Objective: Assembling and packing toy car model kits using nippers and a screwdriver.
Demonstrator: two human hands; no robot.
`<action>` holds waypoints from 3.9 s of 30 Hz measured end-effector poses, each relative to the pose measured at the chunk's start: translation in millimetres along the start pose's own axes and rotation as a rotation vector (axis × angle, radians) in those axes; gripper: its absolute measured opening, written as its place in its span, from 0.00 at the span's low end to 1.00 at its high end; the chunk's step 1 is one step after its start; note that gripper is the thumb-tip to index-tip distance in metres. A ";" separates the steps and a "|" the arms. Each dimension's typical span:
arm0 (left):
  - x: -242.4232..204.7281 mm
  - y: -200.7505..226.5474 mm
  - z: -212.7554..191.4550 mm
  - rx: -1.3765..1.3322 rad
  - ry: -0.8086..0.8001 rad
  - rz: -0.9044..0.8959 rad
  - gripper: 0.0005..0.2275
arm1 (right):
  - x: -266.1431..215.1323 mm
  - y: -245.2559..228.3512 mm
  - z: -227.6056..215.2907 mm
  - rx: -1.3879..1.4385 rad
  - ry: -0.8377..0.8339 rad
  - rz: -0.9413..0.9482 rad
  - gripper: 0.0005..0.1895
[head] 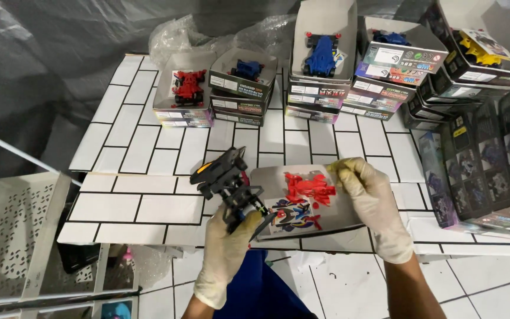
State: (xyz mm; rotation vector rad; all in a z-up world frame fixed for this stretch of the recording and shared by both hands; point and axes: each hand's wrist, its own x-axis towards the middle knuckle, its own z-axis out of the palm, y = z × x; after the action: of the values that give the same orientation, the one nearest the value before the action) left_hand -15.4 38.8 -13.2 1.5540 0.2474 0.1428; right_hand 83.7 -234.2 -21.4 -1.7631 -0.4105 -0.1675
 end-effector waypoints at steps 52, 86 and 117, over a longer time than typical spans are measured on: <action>6.6 -21.3 5.5 0.216 -0.177 0.482 0.16 | 7.0 -29.4 50.9 -0.385 -0.461 0.385 0.31; -11.4 -7.4 31.7 0.833 -0.303 0.540 0.12 | -37.2 -32.0 52.1 -0.717 -0.313 -0.692 0.17; 7.8 10.6 73.9 -0.023 -0.176 0.074 0.18 | -42.2 -17.3 38.2 -0.512 -0.044 -0.526 0.16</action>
State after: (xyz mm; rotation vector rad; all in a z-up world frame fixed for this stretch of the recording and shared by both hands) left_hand 11.1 -30.7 -3.2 1.5433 0.0496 0.0665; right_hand 34.2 -201.9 -28.5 -2.1230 -0.9234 -0.6550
